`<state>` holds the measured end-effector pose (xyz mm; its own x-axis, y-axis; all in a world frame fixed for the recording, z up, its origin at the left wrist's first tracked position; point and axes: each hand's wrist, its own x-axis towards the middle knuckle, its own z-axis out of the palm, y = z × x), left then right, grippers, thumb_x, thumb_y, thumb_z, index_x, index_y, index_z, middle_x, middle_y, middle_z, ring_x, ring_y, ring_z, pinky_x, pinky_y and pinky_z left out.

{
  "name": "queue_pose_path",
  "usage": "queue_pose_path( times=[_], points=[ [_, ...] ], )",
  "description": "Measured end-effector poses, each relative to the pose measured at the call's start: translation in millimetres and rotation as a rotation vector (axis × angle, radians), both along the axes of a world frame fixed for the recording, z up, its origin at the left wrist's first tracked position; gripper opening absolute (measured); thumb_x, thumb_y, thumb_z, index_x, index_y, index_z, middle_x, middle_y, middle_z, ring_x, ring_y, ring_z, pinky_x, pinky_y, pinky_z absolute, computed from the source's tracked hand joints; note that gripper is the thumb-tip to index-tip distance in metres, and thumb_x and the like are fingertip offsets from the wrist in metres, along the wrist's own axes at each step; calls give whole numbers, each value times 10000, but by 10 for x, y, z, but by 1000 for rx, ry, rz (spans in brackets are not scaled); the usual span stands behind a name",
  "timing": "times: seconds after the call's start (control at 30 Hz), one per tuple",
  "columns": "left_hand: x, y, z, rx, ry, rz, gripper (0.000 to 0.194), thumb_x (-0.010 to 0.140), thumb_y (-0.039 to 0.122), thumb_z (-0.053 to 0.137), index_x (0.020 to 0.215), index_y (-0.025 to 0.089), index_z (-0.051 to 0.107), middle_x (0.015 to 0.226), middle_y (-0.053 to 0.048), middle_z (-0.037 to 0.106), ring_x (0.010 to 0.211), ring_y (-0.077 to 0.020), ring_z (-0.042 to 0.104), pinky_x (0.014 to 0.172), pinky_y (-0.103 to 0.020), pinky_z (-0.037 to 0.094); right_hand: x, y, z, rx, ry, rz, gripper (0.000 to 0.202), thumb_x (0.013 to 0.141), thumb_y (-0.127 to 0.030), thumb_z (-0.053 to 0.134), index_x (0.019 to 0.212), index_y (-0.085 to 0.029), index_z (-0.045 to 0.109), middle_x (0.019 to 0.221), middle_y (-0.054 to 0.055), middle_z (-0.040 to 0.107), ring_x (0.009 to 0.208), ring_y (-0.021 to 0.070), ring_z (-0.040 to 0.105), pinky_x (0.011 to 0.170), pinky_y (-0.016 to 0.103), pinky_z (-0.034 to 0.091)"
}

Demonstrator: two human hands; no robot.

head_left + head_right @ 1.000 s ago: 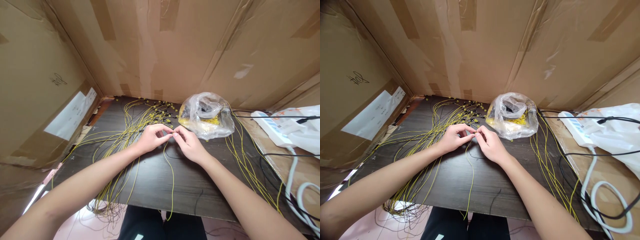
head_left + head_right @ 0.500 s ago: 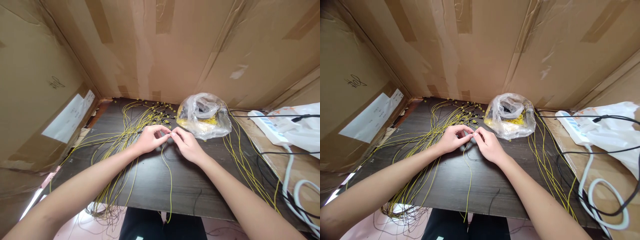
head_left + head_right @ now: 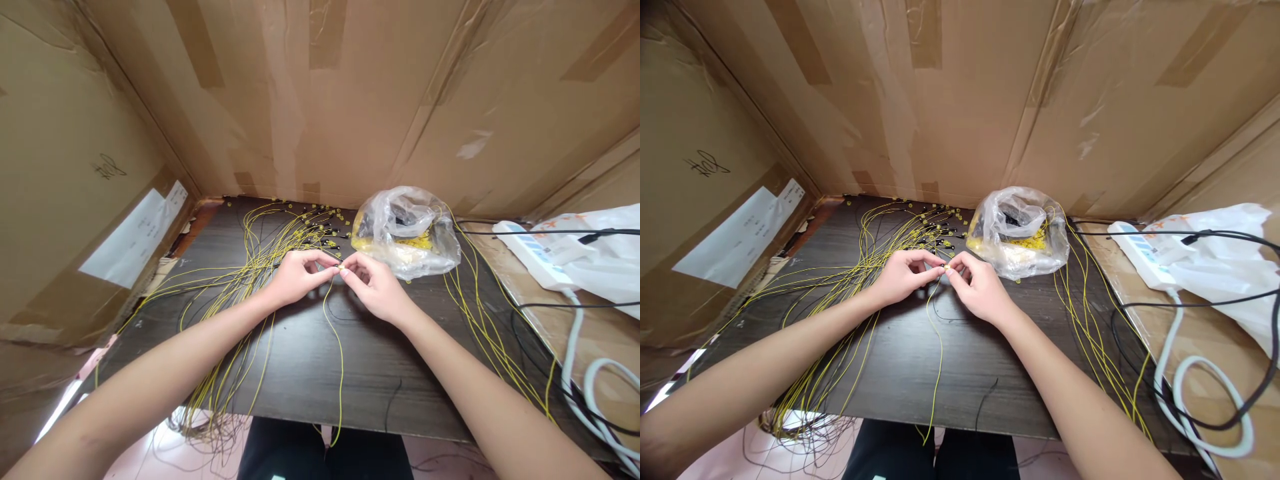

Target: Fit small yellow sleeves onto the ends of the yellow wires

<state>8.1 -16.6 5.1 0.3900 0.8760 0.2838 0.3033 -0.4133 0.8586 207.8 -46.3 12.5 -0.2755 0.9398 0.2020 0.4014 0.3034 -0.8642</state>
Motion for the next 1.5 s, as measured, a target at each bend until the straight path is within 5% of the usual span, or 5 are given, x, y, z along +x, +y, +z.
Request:
queue_pose_path(
  times=[0.6, 0.8, 1.0, 1.33, 1.5],
  points=[
    [-37, -39, 0, 504, 105, -49, 119, 939, 214, 677, 1002, 168, 767, 826, -21, 747, 558, -73, 583, 603, -205, 474, 6, 7, -5, -99, 23, 99, 345, 1018, -446, 444, 820, -196, 576, 718, -4, 580, 618, 134, 509, 597, 271, 397],
    [-15, -60, 19, 379, 86, -46, 120, 926, 222, 687, 1011, 178, 759, 856, -22, 745, 579, -80, 595, 616, -210, 497, -11, -6, -4, -32, -8, 76, 402, 1046, -451, 389, 777, -198, 547, 673, -3, 553, 624, 143, 513, 607, 278, 397],
    [13, -54, 6, 218, 56, -16, 132, 902, 258, 708, 980, 170, 768, 846, -28, 754, 570, -81, 593, 593, -206, 490, -17, -29, 53, 58, -36, 40, 208, 984, -371, 509, 874, -201, 558, 722, -11, 566, 642, 138, 501, 612, 271, 381],
    [8, -65, 30, 237, 44, -48, 106, 887, 219, 708, 959, 167, 767, 821, -20, 750, 555, -75, 582, 582, -198, 487, -11, -2, -11, 38, -74, 58, 447, 1049, -461, 385, 708, -200, 510, 648, -9, 532, 611, 136, 488, 607, 278, 349],
    [20, -58, 17, 186, 32, -13, 135, 894, 264, 704, 963, 158, 751, 861, -35, 759, 566, -79, 599, 576, -200, 498, -10, -20, 19, 130, -101, 17, 284, 1018, -394, 459, 844, -200, 571, 739, 5, 586, 656, 149, 509, 631, 281, 375]
  ],
)
